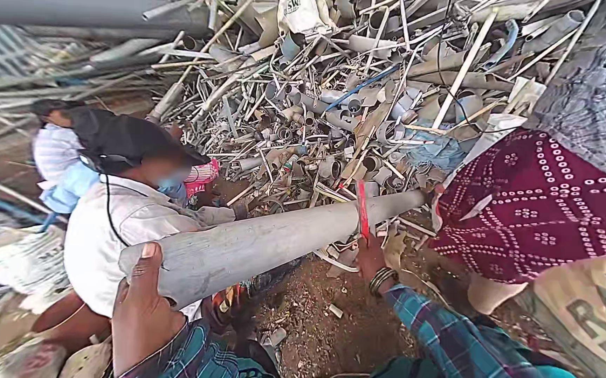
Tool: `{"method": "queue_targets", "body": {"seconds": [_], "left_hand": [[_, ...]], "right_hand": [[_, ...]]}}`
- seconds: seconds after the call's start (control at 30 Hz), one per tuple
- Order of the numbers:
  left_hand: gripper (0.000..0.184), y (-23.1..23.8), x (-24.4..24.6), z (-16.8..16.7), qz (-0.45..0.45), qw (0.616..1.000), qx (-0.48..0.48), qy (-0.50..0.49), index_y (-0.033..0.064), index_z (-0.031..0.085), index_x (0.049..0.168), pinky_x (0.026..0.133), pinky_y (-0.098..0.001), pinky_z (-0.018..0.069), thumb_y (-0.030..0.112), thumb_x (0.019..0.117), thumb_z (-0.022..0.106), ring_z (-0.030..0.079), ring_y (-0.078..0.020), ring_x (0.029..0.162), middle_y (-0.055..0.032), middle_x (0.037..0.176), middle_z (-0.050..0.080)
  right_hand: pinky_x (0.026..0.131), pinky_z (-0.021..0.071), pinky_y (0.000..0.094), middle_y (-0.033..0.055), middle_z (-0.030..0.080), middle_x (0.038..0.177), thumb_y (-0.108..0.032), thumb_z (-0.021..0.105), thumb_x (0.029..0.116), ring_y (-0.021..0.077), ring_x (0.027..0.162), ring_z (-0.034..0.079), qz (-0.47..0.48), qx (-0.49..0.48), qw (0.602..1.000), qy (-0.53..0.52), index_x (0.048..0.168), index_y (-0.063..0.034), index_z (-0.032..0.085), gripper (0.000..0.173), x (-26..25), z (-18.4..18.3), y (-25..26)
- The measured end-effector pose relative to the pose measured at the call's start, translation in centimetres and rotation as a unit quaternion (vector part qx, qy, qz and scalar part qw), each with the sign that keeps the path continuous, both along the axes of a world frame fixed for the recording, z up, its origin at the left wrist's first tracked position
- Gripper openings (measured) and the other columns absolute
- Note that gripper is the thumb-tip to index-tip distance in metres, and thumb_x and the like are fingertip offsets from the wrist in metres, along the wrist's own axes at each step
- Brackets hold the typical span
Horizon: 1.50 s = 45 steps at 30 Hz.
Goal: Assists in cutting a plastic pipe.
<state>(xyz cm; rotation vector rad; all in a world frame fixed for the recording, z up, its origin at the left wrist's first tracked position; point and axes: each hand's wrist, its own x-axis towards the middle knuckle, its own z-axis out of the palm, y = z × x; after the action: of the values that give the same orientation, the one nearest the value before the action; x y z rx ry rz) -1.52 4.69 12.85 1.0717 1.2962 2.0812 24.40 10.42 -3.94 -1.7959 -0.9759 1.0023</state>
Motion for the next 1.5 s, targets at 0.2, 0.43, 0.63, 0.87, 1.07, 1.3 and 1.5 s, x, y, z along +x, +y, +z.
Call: {"method": "queue_targets", "body": {"seconds": [0.2,0.43,0.63,0.87,1.07,1.3,1.5], "left_hand": [[0.020,-0.3,0.5,0.5,-0.022,1.000,-0.005,0.004,0.0045,0.052,0.115,0.081,-0.0119,0.0530,0.011,0.1089,0.033,0.061,0.0113,0.084,0.0151,0.090,0.062],[0.019,-0.4,0.1,0.4,-0.024,1.000,-0.017,-0.004,0.0028,0.053,0.112,0.083,-0.0149,0.0528,0.012,0.1074,0.037,0.062,0.0088,0.087,0.0119,0.091,0.062],[0.021,-0.6,0.3,0.5,-0.055,0.998,0.007,0.013,0.0010,0.051,0.115,0.089,-0.0155,0.0522,0.011,0.1057,0.035,0.062,0.0085,0.091,0.0125,0.095,0.064],[0.022,-0.3,-0.3,0.2,-0.041,0.999,-0.016,0.003,-0.0006,0.050,0.118,0.089,-0.0154,0.0511,0.012,0.1064,0.037,0.061,0.0085,0.093,0.0106,0.097,0.063],[0.020,-1.3,1.2,1.2,-0.031,0.999,-0.008,-0.013,-0.0022,0.051,0.116,0.088,-0.0137,0.0503,0.012,0.1054,0.041,0.060,0.0106,0.091,0.0101,0.097,0.061],[0.032,-0.7,0.3,0.4,-0.054,0.998,-0.024,-0.006,-0.0054,0.046,0.129,0.096,-0.0182,0.0488,0.017,0.1066,0.040,0.059,0.0063,0.103,0.0030,0.111,0.061],[0.046,-0.6,0.8,-0.3,-0.018,1.000,0.001,-0.018,-0.0063,0.047,0.130,0.096,-0.0193,0.0492,0.028,0.1012,0.057,0.061,0.0051,0.106,0.0006,0.117,0.062]], "right_hand": [[0.082,0.0548,0.0578,0.0271,0.070,0.092,-0.020,0.046,0.1068,0.0428,0.087,0.071,0.174,0.163,0.958,-0.157,0.132,0.0115,0.056,0.041,-4.1,3.3,-5.7],[0.058,0.0516,0.0435,0.0164,0.057,0.080,-0.028,0.032,0.1139,0.0256,0.058,0.057,-0.034,-0.023,0.998,0.057,0.139,0.0030,0.044,0.042,1.7,-2.3,0.4],[0.082,0.0541,0.0590,0.0301,0.069,0.091,-0.015,0.049,0.1051,0.0444,0.086,0.070,0.153,0.161,0.961,-0.167,0.128,0.0155,0.057,0.039,-4.3,3.8,-6.3],[0.066,0.0528,0.0460,0.0201,0.060,0.084,-0.019,0.039,0.1118,0.0291,0.066,0.060,-0.027,0.024,0.999,0.009,0.142,0.0066,0.044,0.040,0.6,-1.7,0.3],[0.066,0.0531,0.0452,0.0190,0.059,0.077,-0.015,0.039,0.1094,0.0270,0.063,0.060,0.081,0.145,0.986,-0.009,0.130,0.0159,0.050,0.038,-3.5,1.8,-4.0],[0.069,0.0536,0.0482,0.0245,0.062,0.085,-0.016,0.039,0.1100,0.0312,0.068,0.062,0.022,0.111,0.993,-0.039,0.137,0.0138,0.048,0.041,-0.9,-0.1,-1.4],[0.069,0.0532,0.0462,0.0211,0.061,0.082,-0.016,0.037,0.1106,0.0280,0.068,0.061,0.003,0.095,0.995,-0.015,0.130,0.0147,0.050,0.039,-0.6,-0.3,-1.3]]}}
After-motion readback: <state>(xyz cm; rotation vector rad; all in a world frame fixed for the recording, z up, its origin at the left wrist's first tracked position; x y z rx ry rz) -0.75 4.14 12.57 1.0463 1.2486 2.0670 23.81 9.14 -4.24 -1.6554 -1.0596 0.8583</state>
